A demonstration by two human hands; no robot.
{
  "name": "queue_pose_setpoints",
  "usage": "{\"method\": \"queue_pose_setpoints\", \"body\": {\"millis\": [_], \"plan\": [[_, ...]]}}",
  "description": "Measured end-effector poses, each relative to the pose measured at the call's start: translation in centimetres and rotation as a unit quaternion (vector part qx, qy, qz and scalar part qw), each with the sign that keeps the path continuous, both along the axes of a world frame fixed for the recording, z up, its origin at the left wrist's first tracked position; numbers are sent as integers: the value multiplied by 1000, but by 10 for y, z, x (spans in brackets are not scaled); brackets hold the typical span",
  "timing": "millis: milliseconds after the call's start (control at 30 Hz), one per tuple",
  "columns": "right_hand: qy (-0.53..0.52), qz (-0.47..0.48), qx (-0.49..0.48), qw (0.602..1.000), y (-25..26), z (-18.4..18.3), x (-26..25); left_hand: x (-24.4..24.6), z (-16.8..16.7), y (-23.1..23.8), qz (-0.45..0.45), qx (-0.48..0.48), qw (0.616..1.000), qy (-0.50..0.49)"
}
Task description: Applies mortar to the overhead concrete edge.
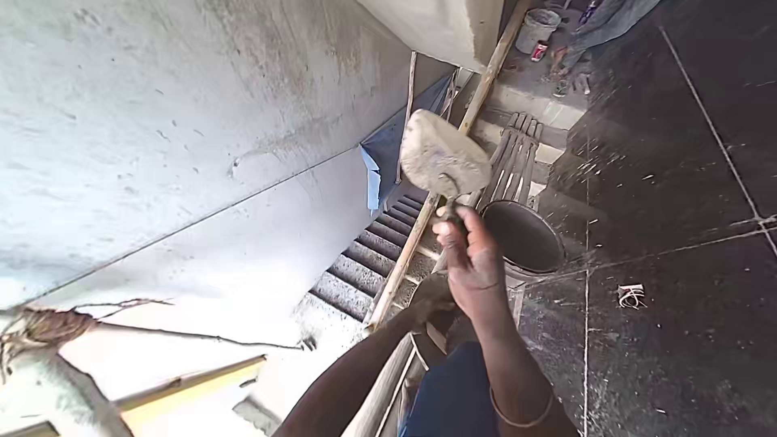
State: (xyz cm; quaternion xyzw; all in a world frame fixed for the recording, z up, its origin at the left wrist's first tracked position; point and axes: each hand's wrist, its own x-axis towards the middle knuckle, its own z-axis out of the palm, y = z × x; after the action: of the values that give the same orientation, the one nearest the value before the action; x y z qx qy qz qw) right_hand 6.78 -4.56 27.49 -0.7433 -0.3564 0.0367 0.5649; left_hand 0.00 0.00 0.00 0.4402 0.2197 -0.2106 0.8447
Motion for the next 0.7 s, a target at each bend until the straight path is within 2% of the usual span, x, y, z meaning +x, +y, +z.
{"method": "queue_pose_setpoints", "body": {"millis": [67, 167, 267, 367, 533, 700], "plan": [[-17, -8, 42, 999, -1, -7, 8, -31, -11, 21, 103, -109, 989, 18], [-16, -10, 69, 997, -1, -11, 17, -74, -11, 59, 222, -223, 945, -83], [-17, -15, 72, 997, 4, -17, 20, -112, 12, 78, 342, -255, 889, -166], [-83, -24, 27, 996, 16, -19, 16, -145, 41, 95, 425, -277, 834, -216], [-190, -7, -73, 979, 30, -16, -16, -194, 107, 109, 466, -309, 771, -304], [-281, 9, -113, 953, 50, -12, -60, -240, 146, 122, 439, -333, 734, -398]]}}
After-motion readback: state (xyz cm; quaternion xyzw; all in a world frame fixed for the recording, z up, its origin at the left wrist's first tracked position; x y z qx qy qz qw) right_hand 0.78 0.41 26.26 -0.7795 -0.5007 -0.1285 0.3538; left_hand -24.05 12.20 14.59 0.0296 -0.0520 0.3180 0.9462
